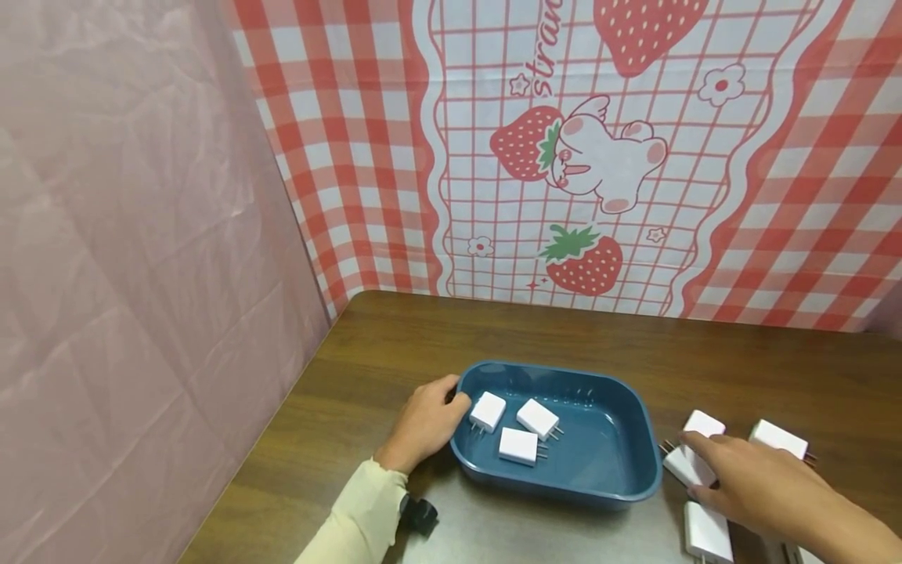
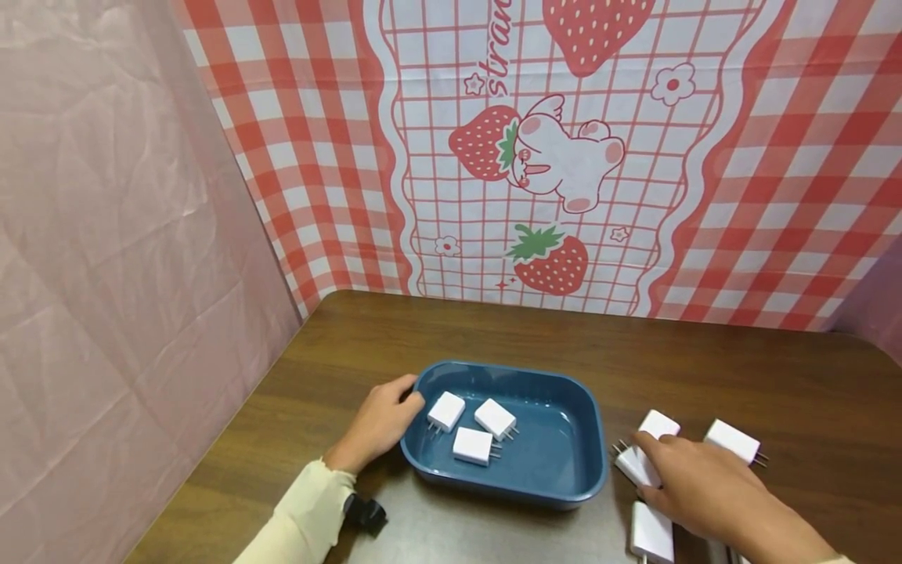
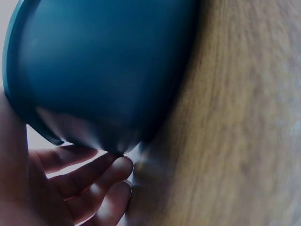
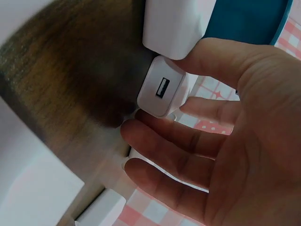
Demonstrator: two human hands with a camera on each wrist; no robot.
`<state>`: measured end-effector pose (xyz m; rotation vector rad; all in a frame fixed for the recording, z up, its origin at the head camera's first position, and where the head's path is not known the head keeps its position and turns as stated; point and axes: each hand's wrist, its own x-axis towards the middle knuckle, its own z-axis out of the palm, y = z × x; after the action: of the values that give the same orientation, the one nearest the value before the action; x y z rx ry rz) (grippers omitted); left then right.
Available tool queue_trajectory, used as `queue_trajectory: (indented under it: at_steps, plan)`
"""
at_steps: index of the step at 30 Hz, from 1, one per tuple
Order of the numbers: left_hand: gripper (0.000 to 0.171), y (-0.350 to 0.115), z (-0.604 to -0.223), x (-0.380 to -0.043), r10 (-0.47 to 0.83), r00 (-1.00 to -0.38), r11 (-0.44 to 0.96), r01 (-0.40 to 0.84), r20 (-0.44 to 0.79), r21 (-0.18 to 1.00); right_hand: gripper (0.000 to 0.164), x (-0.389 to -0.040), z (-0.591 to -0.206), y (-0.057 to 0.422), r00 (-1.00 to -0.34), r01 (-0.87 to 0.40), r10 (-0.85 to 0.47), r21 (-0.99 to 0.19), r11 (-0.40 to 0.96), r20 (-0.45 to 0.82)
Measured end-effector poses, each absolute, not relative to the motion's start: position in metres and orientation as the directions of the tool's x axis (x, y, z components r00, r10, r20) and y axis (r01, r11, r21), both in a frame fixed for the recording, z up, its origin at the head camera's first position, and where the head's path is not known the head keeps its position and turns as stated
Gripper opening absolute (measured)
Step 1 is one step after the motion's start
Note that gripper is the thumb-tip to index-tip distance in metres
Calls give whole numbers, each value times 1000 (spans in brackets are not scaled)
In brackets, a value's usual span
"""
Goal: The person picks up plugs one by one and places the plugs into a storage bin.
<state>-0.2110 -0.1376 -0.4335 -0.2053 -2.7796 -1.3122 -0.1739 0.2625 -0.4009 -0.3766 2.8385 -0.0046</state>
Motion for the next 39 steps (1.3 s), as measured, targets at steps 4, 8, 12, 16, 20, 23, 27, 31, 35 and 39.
queue_trajectory:
  at_steps: [4, 8, 12, 16, 20, 23, 27, 31, 35, 39]
  plan:
    - [33, -137, -434, -211, 99, -990, 625, 141, 101, 768, 67, -173, -402, 263, -928, -260, -257, -26, 965, -271]
    - [34, -136, -433, -210, 98, -991, 624, 131, 89, 770, 67, -172, -403, 263, -930, -259, -255, -22, 966, -265]
    - [34, -136, -432, -210, 97, -992, 624, 126, 84, 771, 67, -170, -403, 263, -931, -262, -259, -25, 965, -258]
    - [34, -136, -432, -209, 96, -992, 626, 124, 82, 770, 66, -169, -402, 265, -935, -260, -260, -34, 965, -243]
    - [34, -135, -432, -209, 94, -992, 626, 125, 85, 770, 66, -169, -400, 269, -940, -240, -243, -46, 970, -239]
    - [34, -135, -433, -210, 95, -992, 625, 127, 87, 770, 66, -168, -398, 270, -944, -217, -222, -46, 975, -243]
    - [35, -135, -434, -210, 101, -992, 621, 127, 82, 773, 70, -165, -397, 273, -955, -193, -198, -45, 980, -223]
    - [34, -135, -433, -210, 99, -991, 618, 131, 88, 775, 72, -161, -392, 274, -969, -190, -195, -51, 981, -150]
    - [31, -136, -433, -211, 91, -991, 621, 137, 103, 772, 68, -158, -387, 271, -976, -205, -209, -64, 977, -65]
    - [31, -137, -432, -210, 88, -991, 626, 133, 100, 768, 67, -156, -385, 268, -975, -220, -222, -77, 973, -25]
